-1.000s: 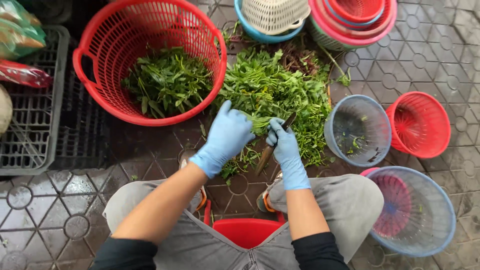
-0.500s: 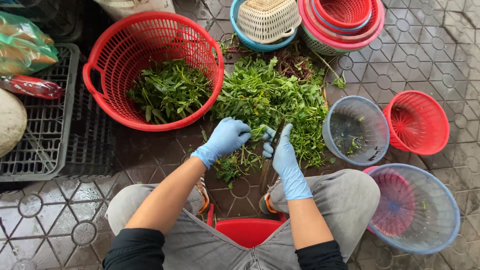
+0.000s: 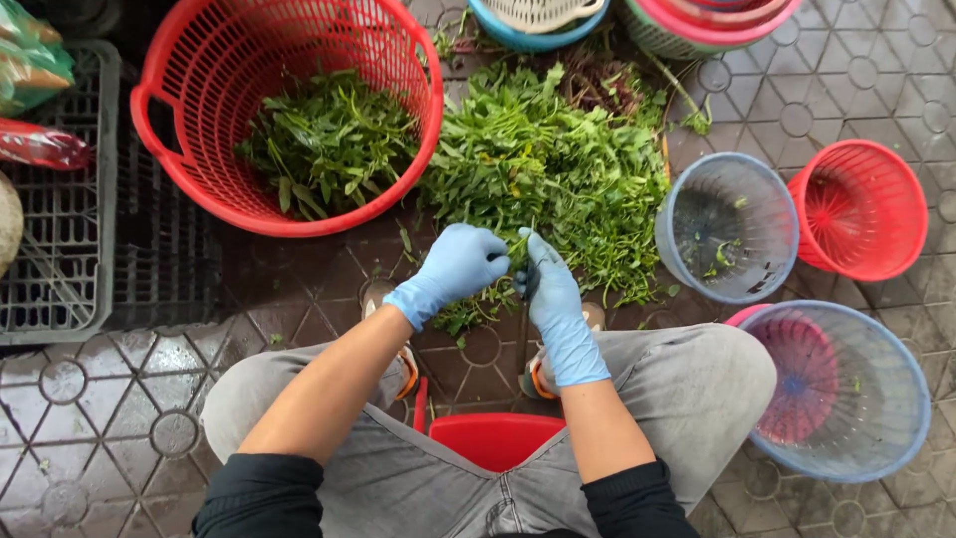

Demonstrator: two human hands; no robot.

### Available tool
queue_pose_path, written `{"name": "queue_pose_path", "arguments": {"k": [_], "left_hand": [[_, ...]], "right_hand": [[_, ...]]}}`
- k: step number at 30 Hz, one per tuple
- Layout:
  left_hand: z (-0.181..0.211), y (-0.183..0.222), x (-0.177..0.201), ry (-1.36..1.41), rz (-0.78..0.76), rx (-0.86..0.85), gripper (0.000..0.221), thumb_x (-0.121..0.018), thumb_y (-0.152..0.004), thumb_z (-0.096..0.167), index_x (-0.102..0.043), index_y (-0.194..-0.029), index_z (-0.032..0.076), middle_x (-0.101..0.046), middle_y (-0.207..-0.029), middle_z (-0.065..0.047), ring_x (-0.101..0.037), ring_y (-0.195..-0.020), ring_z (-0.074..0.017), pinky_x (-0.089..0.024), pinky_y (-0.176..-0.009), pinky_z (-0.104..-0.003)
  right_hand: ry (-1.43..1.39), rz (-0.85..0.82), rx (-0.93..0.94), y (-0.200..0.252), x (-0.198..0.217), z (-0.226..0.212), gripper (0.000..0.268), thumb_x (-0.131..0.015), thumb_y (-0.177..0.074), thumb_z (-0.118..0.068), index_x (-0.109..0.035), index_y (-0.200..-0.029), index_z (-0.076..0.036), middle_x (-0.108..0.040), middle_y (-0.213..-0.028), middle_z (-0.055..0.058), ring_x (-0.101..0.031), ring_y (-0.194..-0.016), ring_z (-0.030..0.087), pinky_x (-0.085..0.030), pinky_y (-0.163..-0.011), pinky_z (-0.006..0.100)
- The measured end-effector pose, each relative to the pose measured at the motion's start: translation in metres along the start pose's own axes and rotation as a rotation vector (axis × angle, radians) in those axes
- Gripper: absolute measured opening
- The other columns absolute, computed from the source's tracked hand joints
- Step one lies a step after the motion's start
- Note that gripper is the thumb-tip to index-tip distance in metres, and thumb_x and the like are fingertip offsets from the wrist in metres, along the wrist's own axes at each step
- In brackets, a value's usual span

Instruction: Sorting and cleaning leafy greens by hand and placing them into a basket

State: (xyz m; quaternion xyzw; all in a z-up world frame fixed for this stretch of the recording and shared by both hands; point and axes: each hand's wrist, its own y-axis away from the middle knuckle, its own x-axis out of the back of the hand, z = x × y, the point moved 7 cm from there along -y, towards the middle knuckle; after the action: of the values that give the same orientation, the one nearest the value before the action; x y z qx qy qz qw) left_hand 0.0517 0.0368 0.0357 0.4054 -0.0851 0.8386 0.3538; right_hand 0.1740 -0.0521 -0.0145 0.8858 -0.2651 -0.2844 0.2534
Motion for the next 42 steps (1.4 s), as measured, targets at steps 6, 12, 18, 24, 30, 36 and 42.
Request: {"name": "queue_pose_path", "arguments": {"k": [6,12,18,24,30,36,42], "left_hand": [[0.049,0.037,0.052,-0.7,0.128,-0.127,0.013,-0.068,-0.078,0.023,-0.074,-0.066,0.024,-0.067,-0.062,0.001,-0.068,-0.073,-0.0236,-0.033,-0.11,-0.055],[-0.005,0.081,0.226,-0.809,0.608,0.111,0.04,-0.089,-0.068,0.043,-0.069,-0.079,0.01,-0.061,-0.068,-0.012,-0.062,-0.066,-0.0324,-0.041,-0.08,-0.047],[0.005,0.102,0.23,-0.781,0.43,0.219,0.047,-0.071,-0.1,0.055,-0.068,-0.111,0.01,-0.064,-0.086,-0.009,-0.064,-0.084,-0.0329,-0.04,-0.107,-0.047],[0.016,0.08,0.181,-0.671,0.083,0.105,0.052,-0.066,-0.088,0.061,-0.064,-0.112,0.015,-0.074,-0.096,-0.007,-0.068,-0.097,-0.0311,-0.034,-0.111,-0.053],[0.01,0.078,0.148,-0.658,0.067,0.055,0.045,-0.068,-0.087,0.06,-0.065,-0.101,0.018,-0.07,-0.086,-0.003,-0.068,-0.088,-0.0285,-0.043,-0.111,-0.051],[-0.009,0.057,0.132,-0.614,0.091,0.031,0.034,-0.064,-0.093,0.051,-0.07,-0.105,0.02,-0.076,-0.09,-0.006,-0.075,-0.086,-0.0314,-0.042,-0.096,-0.044],[0.007,0.029,0.091,-0.469,0.343,-0.174,0.058,-0.076,-0.079,0.061,-0.073,-0.118,0.019,-0.076,-0.114,-0.008,-0.07,-0.113,-0.0314,-0.038,-0.105,-0.051]], "right_hand": [[-0.276,0.237,0.023,-0.072,0.065,0.001,0.032,-0.072,-0.095,-0.049,-0.071,-0.107,-0.019,-0.062,-0.073,-0.008,-0.052,-0.055,0.006,-0.041,-0.047,0.017],[0.124,0.436,-0.012,-0.204,0.257,0.162,0.023,-0.074,-0.092,-0.031,-0.072,-0.09,-0.008,-0.055,-0.058,0.002,-0.05,-0.043,0.014,-0.041,-0.038,0.028],[0.954,0.496,0.036,-0.192,0.184,0.145,0.042,-0.071,-0.085,-0.029,-0.073,-0.128,-0.03,-0.075,-0.103,-0.007,-0.068,-0.101,0.016,-0.046,-0.097,0.028],[1.397,0.314,-0.042,-0.182,0.109,0.101,0.019,-0.069,-0.097,-0.032,-0.069,-0.1,-0.013,-0.053,-0.108,0.013,-0.061,-0.081,0.039,-0.05,-0.073,0.053],[1.237,0.205,0.261,-0.169,0.122,0.078,0.029,-0.067,-0.095,-0.038,-0.068,-0.106,-0.011,-0.072,-0.091,0.01,-0.066,-0.086,0.032,-0.048,-0.08,0.041],[0.847,-0.024,0.471,-0.098,0.055,-0.02,0.02,-0.071,-0.102,-0.024,-0.07,-0.11,-0.006,-0.078,-0.087,0.007,-0.068,-0.084,0.014,-0.052,-0.09,0.034],[0.834,-0.228,0.346,-0.024,-0.012,-0.08,0.023,-0.074,-0.099,-0.025,-0.072,-0.108,-0.004,-0.075,-0.081,0.007,-0.056,-0.065,0.007,-0.048,-0.056,0.025]]}}
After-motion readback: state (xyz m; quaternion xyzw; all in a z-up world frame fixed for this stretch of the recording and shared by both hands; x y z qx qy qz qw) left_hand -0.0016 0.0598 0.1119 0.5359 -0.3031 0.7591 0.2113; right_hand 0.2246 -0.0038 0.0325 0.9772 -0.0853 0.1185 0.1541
